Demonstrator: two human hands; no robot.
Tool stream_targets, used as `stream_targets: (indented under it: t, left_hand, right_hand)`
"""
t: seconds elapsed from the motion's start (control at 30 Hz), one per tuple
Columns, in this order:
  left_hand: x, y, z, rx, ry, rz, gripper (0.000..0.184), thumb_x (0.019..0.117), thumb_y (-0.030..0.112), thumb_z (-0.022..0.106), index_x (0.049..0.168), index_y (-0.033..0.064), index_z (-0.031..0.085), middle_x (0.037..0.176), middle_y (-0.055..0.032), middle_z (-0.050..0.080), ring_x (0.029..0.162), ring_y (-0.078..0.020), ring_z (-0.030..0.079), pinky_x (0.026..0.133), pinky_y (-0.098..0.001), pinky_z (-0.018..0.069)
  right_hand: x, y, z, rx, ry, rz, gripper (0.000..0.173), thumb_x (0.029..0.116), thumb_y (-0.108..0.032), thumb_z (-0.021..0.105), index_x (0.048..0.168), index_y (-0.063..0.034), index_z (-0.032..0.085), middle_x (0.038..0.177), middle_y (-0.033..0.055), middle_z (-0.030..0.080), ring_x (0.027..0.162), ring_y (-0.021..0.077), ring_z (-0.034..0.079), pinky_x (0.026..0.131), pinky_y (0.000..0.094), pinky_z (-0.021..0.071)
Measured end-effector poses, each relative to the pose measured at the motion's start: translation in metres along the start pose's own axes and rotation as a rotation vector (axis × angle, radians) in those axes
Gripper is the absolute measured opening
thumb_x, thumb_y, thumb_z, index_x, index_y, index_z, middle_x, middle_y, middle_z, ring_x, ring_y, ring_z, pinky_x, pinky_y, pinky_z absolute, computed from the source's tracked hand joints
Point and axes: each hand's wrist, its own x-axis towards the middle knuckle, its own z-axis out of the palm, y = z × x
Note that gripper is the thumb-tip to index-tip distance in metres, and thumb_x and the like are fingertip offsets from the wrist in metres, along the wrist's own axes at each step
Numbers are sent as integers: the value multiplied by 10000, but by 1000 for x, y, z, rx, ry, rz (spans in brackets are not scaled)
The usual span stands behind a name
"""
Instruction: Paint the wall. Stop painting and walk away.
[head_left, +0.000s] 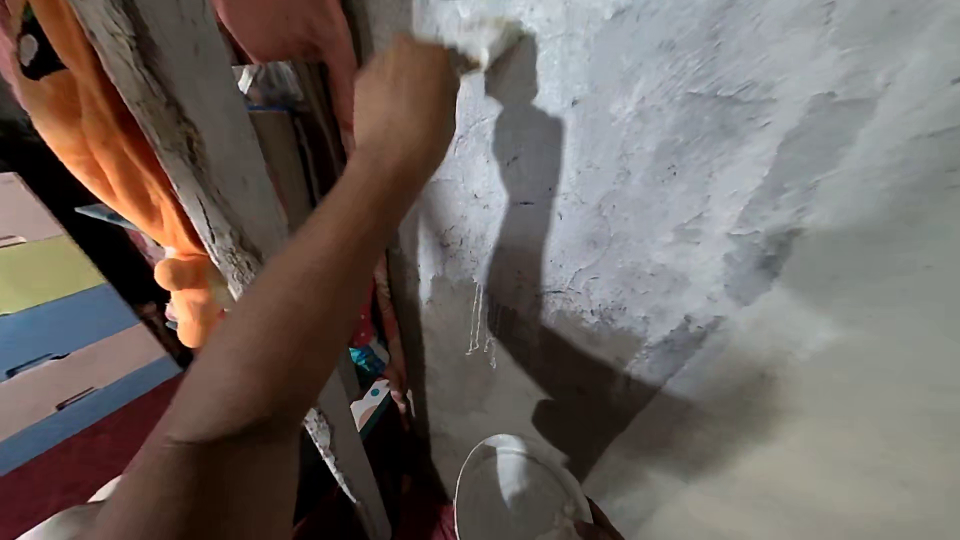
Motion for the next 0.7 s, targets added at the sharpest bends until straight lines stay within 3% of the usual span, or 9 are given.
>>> stream_targets:
  t: [0.17,0.23,0.3,0.37,0.43,0.57,0.7]
  left_hand:
    - [-144,-25,155,-81,-275,-68,436,1044,163,529,1479,147,517,1186,-265,629,852,-455,679,693,-609,564]
    - [-197,-32,198,-111,-477,-107,433,1084,208,445,1510,147,493,1271,-267,613,948,-456,685,787,-610,558]
    - [-230,-36,215,-83,-730,-115,443,1100,211,394,1532,145,464,1361,-267,580,1083,-475,656,881,-625,531]
    - [-241,-40,217,-43,-894,-116,426,1098,224,405,1509,154,492,1366,-256,577,1133,-475,634,900,-640,517]
    - [-235,-45,203,-37,-942,-125,394,1090,240,427,1450,147,555,1331,-264,600,1147,-482,626,902,-657,510]
    - [-237,-52,157,-248,-829,-83,350,1079,313,493,1350,173,664,1235,-184,680,1153,-396,644,960,-627,492]
    - [-266,-49,127,-355,-783,175,303,1043,311,569,1279,192,717,1108,-162,718,1048,-379,684,875,-627,523]
  right_hand:
    - [-4,-4,1,66,54,-24,574,1010,-84,419,1547,-6,231,1165,72,598,928,46,664,810,283,593]
    - [2,-2,-3,85,59,-45,567,1009,-67,408,1541,2,225,1152,70,593,914,42,666,796,270,593]
    - [5,-1,-6,99,61,-44,543,1010,-64,405,1523,-1,241,1118,56,599,891,43,668,779,263,593]
    - [4,-3,-5,112,68,-48,556,1010,-51,403,1538,-4,240,1126,62,612,887,48,676,774,262,597]
    - [7,-4,-2,132,65,-51,550,1001,-56,403,1533,-21,271,1129,50,635,891,53,689,775,259,603]
    - [20,1,2,169,67,-40,612,936,-118,511,1521,-69,337,1135,87,681,878,144,727,708,331,636]
    - [24,1,12,72,106,-56,745,923,-109,579,1600,-145,270,1293,143,607,938,185,703,728,373,622]
